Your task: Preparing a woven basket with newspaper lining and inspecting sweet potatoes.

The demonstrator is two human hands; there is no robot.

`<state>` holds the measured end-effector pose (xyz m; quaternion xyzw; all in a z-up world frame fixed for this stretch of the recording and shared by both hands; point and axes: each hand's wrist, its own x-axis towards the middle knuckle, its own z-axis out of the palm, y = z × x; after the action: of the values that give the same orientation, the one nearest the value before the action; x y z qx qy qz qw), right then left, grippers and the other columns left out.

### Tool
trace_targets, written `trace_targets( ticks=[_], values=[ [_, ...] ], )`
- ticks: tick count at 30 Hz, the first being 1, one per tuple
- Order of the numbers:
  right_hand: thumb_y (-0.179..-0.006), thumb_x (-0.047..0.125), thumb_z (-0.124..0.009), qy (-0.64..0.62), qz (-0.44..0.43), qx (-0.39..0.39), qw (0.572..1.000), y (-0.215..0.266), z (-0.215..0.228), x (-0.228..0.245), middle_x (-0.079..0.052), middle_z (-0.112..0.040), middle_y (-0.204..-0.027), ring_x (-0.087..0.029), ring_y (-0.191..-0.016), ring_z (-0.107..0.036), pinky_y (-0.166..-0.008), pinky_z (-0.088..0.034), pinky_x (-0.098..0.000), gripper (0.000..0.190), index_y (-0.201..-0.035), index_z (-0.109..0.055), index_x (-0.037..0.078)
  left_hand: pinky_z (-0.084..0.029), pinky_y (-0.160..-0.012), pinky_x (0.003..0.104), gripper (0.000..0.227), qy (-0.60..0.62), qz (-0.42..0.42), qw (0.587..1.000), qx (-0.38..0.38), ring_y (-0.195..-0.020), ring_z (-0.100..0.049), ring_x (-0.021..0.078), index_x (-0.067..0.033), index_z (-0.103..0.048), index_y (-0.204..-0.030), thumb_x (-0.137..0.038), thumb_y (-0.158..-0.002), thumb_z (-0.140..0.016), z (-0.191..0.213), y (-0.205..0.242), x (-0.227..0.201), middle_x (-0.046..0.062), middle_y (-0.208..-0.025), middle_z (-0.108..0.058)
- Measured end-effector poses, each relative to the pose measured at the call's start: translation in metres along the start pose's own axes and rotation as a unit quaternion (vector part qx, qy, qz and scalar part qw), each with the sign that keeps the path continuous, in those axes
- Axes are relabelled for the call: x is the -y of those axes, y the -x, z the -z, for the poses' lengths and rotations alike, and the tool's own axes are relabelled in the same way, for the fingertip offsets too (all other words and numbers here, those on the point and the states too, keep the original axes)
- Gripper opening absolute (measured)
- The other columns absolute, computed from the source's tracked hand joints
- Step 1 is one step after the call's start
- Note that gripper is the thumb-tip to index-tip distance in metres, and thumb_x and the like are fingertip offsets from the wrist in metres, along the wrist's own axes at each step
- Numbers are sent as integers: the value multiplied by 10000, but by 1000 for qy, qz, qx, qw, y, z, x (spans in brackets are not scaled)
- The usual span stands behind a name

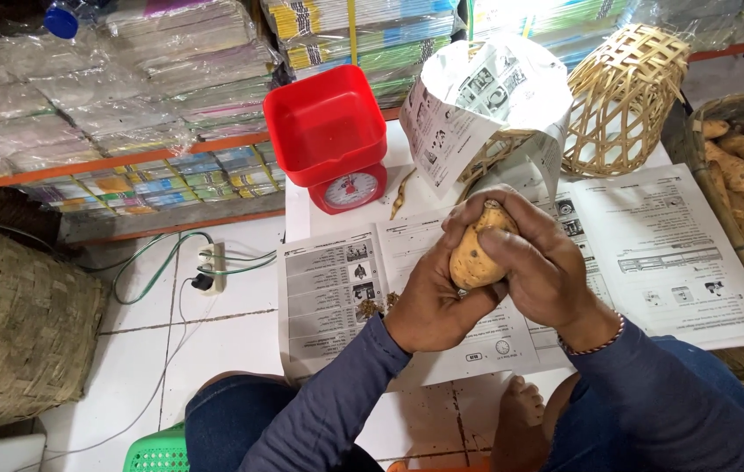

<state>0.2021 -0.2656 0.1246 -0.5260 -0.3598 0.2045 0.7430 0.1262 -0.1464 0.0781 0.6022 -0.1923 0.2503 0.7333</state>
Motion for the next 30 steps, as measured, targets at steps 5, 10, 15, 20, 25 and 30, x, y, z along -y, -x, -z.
trace_targets(
  ticks=[5, 10, 15, 20, 25, 30],
  values=[
    [-1037, 370, -473, -44, -36, -50, 997, -2, 8, -15, -257, -698, -854, -293, -802, -745, -823, -605, -437, 429, -1002, -633, -26, -457, -1094, 473, 664, 26, 8, 1000, -7, -1225, -551, 180, 14, -446, -1499, 53, -887, -701, 0, 25, 65, 169, -1329, -576],
    [-1119, 425, -380, -132, -36, -7, 991, 0, 20, -17, -210, -754, -904, -280, -887, -767, -879, -597, -424, 509, -952, -683, 51, -539, -907, 402, 628, 94, 43, 995, 2, -1014, -639, 187, 34, -498, -1434, 67, -850, -727, 7, 30, 74, 194, -1123, -658],
    [-972, 311, -512, -69, -50, 40, 996, -2, -5, 10, -247, -672, -999, -316, -918, -682, -838, -512, -460, 417, -1198, -567, -35, -619, -775, 304, 752, 223, 54, 972, 53, -853, -730, 203, -28, -293, -1611, -25, -968, -683, 6, 7, 24, 182, -955, -707],
    [-1048, 436, -456, -16, -74, -78, 994, 0, -10, 4, -224, -658, -705, -239, -517, -670, -395, -499, -281, 499, -1030, -629, -31, -648, -793, 259, 554, 209, 36, 976, 48, -985, -715, 151, -119, -394, -1526, -258, -1049, -638, 1, 13, 47, 171, -1457, -550],
    [-1065, 553, -418, -9, -91, -131, 987, -1, -7, 6, -218, -620, -551, -211, -338, -632, -232, -474, -225, 628, -955, -678, -8, -672, -774, 150, 548, 264, 97, 960, 6, -973, -758, 89, -87, -398, -1566, -374, -1114, -511, -8, 7, 25, 117, -1385, -640],
    [-973, 185, -548, 114, 59, 0, 992, 1, 4, -7, -242, -677, -914, -267, -774, -725, -618, -619, -327, 336, -1179, -559, -80, -651, -662, 307, 518, 331, 132, 933, -52, -803, -747, 214, 15, -485, -1442, -391, -1147, -357, -4, 19, 63, 228, -1050, -703]
  ],
)
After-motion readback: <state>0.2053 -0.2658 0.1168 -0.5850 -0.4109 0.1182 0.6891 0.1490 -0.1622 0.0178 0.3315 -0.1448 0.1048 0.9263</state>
